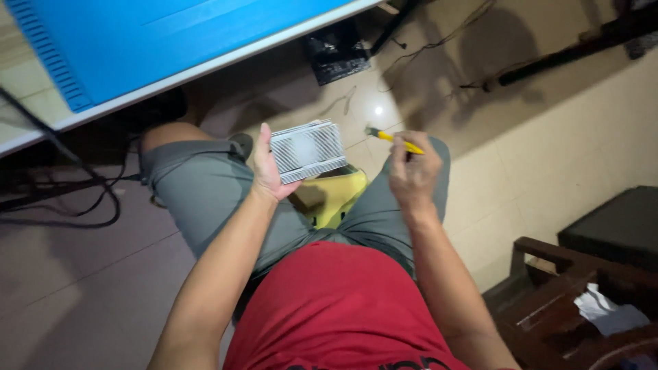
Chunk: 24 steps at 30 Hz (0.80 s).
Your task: Cleaning a computer GPU heatsink by brushing the fins and using an electric air blower to remove dust.
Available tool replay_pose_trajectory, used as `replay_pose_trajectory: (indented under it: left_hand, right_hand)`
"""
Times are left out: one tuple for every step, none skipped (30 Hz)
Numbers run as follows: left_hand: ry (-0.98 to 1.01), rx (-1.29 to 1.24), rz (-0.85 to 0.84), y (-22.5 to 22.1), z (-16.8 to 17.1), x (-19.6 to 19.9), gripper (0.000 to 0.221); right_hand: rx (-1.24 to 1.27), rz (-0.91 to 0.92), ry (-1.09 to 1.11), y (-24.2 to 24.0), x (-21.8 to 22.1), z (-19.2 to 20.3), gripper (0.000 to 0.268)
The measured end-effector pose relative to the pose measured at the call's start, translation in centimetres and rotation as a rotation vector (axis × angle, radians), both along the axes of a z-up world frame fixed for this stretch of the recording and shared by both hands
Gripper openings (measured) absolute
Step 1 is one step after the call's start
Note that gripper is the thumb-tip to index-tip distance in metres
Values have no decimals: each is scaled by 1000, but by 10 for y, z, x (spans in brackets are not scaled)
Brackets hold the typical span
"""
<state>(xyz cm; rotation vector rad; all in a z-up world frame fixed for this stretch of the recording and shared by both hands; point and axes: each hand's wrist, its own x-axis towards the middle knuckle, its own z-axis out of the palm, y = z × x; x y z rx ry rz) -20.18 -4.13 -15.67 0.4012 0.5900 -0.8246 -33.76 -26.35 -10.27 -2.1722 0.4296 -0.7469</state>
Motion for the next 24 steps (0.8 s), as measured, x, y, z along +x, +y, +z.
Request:
replay_pose_trajectory:
  left_hand:
    - [3,6,-1,4,-8,1,77]
    - [-4,5,-17,7,-15,2,78]
    - [-10,-7,-43,2,-23,1,80]
    - [-7,-12,-55,-3,-21,-5,80]
    - [-23,7,-54,-4,-19,-5,77]
    - [-39,25,-53,-3,-16,-4,74]
    - [-44,25,-47,-5,-12,-5,74]
    - [-46,29,-42,-6,-8,-5,71]
    - [-41,43,-35,-2,-4,-8,68]
    - [-39,53,-27,4,-11,-6,68]
    - [-45,39,-39,2,-20,-4,71]
    - [-51,26,-50,0,-29,-3,74]
    - [-54,26,-54,-3,-21,-4,74]
    - [-67,22,-52,-5,-13,-6,72]
    - [-78,19,-46,-7,-5,-7,69]
    - [-80,19,-45,-9,-6,-4,69]
    - [-76,49,-37,-4,-8,-5,71]
    - [-72,80,-28,0,-10,-5,73]
    - [-70,81,-32,-3,1,-6,73]
    - [-71,60,-27,-7,12,-8,73]
    - [-72,39,-22,-11,24,-10,73]
    - [-72,39,-27,-12,17,-10,73]
    - [-55,71,-9,-13,10,-9,66]
    - [-39,104,9,-14,4,-9,60]
  right_hand:
    - [6,-1,3,12,2,-5,16]
    - [127,61,-50,22,4,-11,12]
    - [237,113,-103,26,2,-14,14]
    - [232,101,-100,30,2,-13,14]
    - [158,109,-68,36,8,-13,10]
    - [84,116,-36,43,14,-13,9]
    - [83,122,-40,31,11,-8,9]
    - [3,68,-34,19,9,-3,11]
    - [-68,16,-23,11,4,1,15]
    - [-59,24,-21,26,8,-3,15]
    - [74,85,-25,35,9,-6,12]
    - [208,145,-29,44,9,-9,11]
    - [207,141,-32,41,8,-14,11]
    - [139,115,-30,38,7,-19,14]
    - [70,93,-27,34,7,-23,19]
    - [70,94,-29,23,6,-17,19]
    - [-41,65,-48,17,4,-13,16]
    - [-153,36,-68,11,2,-9,14]
    - [-152,33,-66,18,0,-17,14]
    - [-182,77,-71,23,-1,-25,11]
    - [-212,120,-77,29,-2,-32,12]
    - [-212,116,-75,53,3,-26,12]
    - [-80,182,-61,78,9,-20,8]
    - [54,248,-48,104,15,-14,5]
